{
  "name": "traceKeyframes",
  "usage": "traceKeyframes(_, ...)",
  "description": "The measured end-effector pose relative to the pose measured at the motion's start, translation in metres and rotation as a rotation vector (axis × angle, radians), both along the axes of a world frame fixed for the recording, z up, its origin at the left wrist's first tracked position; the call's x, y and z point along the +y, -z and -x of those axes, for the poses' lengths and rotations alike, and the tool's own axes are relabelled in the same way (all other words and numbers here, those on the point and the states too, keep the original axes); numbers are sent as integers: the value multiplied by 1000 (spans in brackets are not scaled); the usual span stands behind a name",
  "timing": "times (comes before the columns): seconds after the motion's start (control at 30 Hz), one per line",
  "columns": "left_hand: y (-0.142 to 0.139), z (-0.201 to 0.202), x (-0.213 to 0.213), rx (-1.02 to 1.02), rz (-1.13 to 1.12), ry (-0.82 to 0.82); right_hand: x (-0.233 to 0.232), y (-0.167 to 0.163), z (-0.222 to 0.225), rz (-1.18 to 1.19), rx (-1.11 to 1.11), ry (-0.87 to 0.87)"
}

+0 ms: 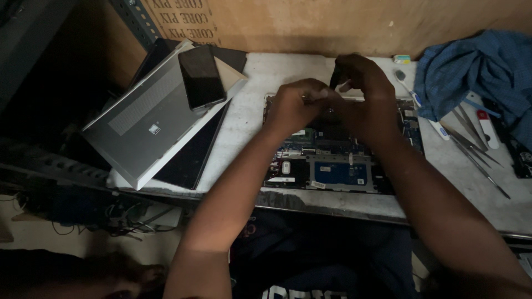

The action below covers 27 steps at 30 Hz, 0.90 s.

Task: The person repairs a disassembled laptop on a workbench, using a screwdriver to unscrew and pry components on the exposed motherboard. They remove a RAM module from its slot, set it on the bench, and continue loosening and adjusting parts on the board by hand and with the screwdriver.

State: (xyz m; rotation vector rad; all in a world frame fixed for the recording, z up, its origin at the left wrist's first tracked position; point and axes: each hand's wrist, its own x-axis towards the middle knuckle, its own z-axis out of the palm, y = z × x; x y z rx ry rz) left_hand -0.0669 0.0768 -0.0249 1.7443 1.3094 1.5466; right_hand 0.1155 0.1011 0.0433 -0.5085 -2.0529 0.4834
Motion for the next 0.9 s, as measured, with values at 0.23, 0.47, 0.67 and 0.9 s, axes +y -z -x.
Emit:
traceKeyframes(0.23, -3, 0, -1, -60, 51, 141, 2, 7, 0, 137, 70, -68)
traceKeyframes(0.47, -4, 3, -2, 31, -51, 8, 2, 5, 0, 17, 11, -10)
traceKeyframes(0.67, 4, 0, 4, -71, -68, 110, -1, 3, 0, 78, -17, -35)
traceKeyframes(0.9, 8, 5, 5, -19, -73, 79, -5, 2, 2, 88, 67, -50)
